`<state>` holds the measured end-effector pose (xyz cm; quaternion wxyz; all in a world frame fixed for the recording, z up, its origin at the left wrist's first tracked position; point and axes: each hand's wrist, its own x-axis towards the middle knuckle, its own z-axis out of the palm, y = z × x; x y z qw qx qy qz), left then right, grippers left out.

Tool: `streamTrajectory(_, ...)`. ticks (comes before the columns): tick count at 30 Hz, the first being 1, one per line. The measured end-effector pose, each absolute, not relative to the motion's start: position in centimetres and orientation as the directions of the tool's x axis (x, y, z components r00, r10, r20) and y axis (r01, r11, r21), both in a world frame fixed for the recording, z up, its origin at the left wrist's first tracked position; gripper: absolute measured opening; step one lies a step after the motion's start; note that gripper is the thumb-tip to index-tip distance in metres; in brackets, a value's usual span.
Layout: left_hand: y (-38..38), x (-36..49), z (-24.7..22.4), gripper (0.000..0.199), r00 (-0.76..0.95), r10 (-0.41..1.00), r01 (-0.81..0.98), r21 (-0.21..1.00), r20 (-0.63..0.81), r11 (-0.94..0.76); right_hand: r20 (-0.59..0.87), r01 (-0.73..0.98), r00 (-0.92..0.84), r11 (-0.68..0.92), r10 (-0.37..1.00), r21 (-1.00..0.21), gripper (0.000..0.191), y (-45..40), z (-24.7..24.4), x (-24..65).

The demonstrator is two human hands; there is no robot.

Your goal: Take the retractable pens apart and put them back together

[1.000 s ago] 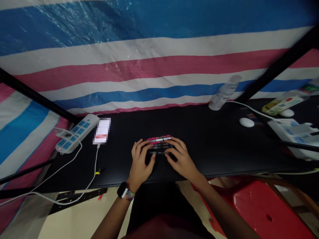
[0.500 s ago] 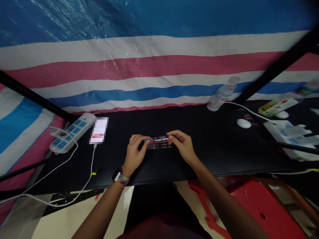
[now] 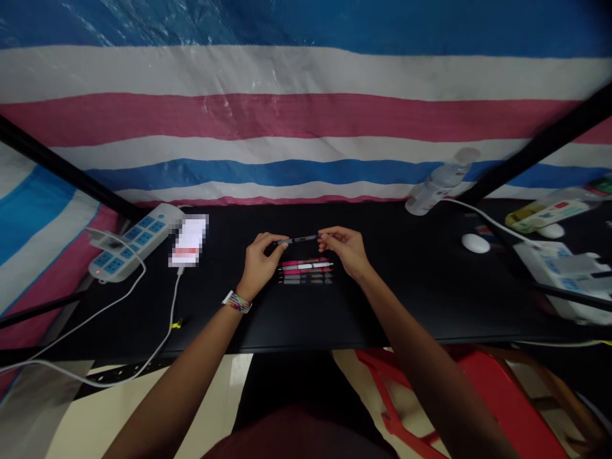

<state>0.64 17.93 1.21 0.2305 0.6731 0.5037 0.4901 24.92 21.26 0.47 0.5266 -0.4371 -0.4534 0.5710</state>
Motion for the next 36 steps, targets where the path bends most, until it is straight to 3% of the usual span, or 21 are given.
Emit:
streamTrajectory(11, 21.5, 0.8, -0.4, 0.010, 0.018, 0.942, 0.422, 0.852, 0.335, -0.311, -0.048, -0.261, -0.063, -0.063, 0.997, -0.963, 0.050, 24.6, -1.5, 25.5)
streamTrajectory(21, 24.3, 0.2, -1.9, 0.018, 0.052, 0.978, 0.272, 0.940, 0.201, -0.208, -0.067, -0.260, -0.081, -0.086, 0.994, -0.962, 0.053, 25.9, -1.9, 25.6)
streamTrajectory(28, 25.1, -0.3, -1.1, 0.025, 0.102, 0.971, 0.318, 0.917, 0.219, -0.240, -0.114, -0.254, -0.252, -0.179, 0.961, -0.950, 0.042, 26.9, -1.1, 26.8)
streamTrajectory(36, 25.0, -0.6, -0.4, 0.020, 0.244, 0.900, 0.427, 0.793, 0.362, -0.435, -0.088, -0.250, -0.234, -0.147, 0.968, -0.957, 0.054, 26.7, -1.4, 26.7)
